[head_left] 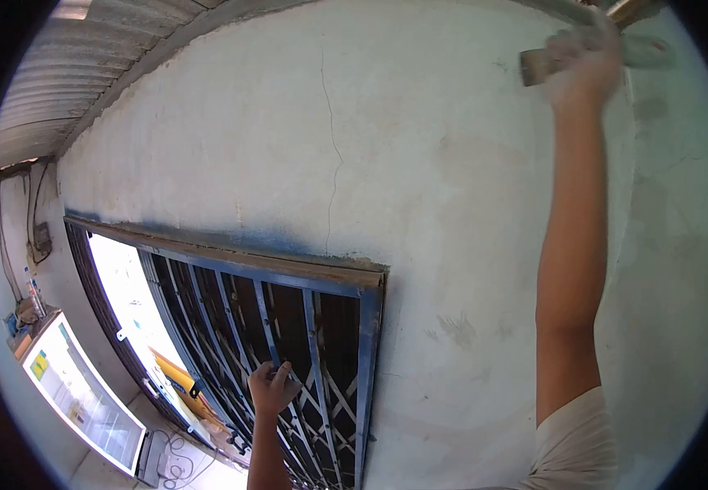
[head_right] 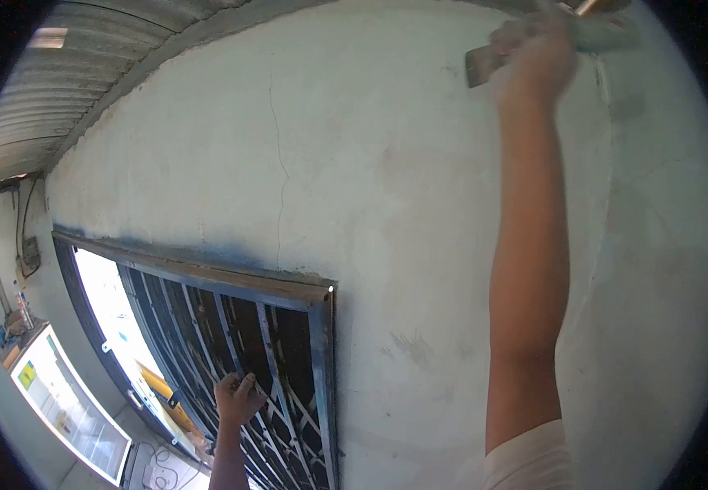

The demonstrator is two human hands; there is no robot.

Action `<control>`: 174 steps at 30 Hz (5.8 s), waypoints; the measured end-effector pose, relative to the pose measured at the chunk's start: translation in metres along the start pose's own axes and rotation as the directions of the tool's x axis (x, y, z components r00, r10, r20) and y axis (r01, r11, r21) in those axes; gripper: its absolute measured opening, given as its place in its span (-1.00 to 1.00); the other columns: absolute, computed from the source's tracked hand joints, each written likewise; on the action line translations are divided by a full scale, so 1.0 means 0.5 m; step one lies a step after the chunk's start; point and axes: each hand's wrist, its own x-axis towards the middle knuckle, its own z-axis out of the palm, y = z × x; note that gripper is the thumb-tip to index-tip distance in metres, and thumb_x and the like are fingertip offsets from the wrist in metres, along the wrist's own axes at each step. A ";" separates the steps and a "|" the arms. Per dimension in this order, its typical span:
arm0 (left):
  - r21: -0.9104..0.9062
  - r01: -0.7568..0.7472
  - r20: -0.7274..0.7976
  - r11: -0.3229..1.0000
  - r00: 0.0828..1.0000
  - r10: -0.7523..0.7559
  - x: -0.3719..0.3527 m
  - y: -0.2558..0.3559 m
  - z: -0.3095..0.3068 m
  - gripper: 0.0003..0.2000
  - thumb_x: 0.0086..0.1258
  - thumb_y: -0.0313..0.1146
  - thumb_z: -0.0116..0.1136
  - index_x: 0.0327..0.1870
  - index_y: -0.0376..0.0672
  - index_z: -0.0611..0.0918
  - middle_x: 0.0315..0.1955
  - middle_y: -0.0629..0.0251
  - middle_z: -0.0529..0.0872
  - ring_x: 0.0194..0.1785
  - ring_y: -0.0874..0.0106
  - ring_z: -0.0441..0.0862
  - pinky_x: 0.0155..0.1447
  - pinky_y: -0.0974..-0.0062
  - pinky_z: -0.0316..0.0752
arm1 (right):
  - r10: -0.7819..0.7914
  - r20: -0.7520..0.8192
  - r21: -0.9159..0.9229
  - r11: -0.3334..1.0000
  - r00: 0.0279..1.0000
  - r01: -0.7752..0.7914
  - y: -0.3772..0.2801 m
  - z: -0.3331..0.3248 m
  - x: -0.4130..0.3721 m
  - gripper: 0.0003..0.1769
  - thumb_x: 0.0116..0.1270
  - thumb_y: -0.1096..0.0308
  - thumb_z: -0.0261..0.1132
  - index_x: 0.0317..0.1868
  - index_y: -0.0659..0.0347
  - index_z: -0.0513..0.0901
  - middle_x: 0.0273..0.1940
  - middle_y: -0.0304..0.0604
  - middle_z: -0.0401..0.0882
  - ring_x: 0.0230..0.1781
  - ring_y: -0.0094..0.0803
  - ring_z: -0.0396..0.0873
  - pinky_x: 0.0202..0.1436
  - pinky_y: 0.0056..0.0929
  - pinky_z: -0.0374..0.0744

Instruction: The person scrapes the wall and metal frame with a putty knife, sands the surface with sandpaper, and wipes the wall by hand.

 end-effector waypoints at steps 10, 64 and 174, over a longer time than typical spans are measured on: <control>0.481 -0.623 0.054 0.616 0.723 0.689 0.028 -0.108 0.004 -0.66 -0.17 -0.46 0.33 -0.25 -0.06 0.72 -0.53 0.25 0.62 -0.60 0.33 0.56 -0.54 0.43 0.40 | 0.131 -0.140 0.012 0.991 0.982 -0.130 -0.080 -0.083 -0.135 -0.67 0.29 0.18 0.24 -0.09 0.24 0.45 -0.29 -0.08 0.45 -0.36 -0.15 0.45 -0.01 -0.11 0.53; 0.582 -0.812 0.097 0.050 0.131 0.987 0.319 0.681 0.000 -0.64 0.38 -0.59 0.00 0.20 -0.22 0.59 0.13 0.06 0.63 0.29 0.06 0.50 0.35 0.17 0.42 | 0.850 0.286 -0.609 0.517 0.442 -0.601 0.127 -0.411 -0.985 -0.63 0.37 0.26 0.32 0.09 0.27 0.52 -0.09 0.14 0.58 -0.04 0.01 0.60 0.06 -0.24 0.51; 0.425 -0.901 0.128 0.080 0.148 0.981 0.494 0.852 0.149 -0.50 0.60 -0.14 -0.23 0.43 -0.24 0.33 0.47 0.08 0.22 0.56 0.12 0.04 0.60 0.19 -0.16 | 0.830 0.417 -0.534 0.553 0.370 -0.639 0.166 -0.357 -0.936 -0.76 0.39 0.40 0.26 0.02 0.28 0.57 -0.27 -0.04 0.61 -0.23 -0.25 0.64 -0.10 -0.34 0.56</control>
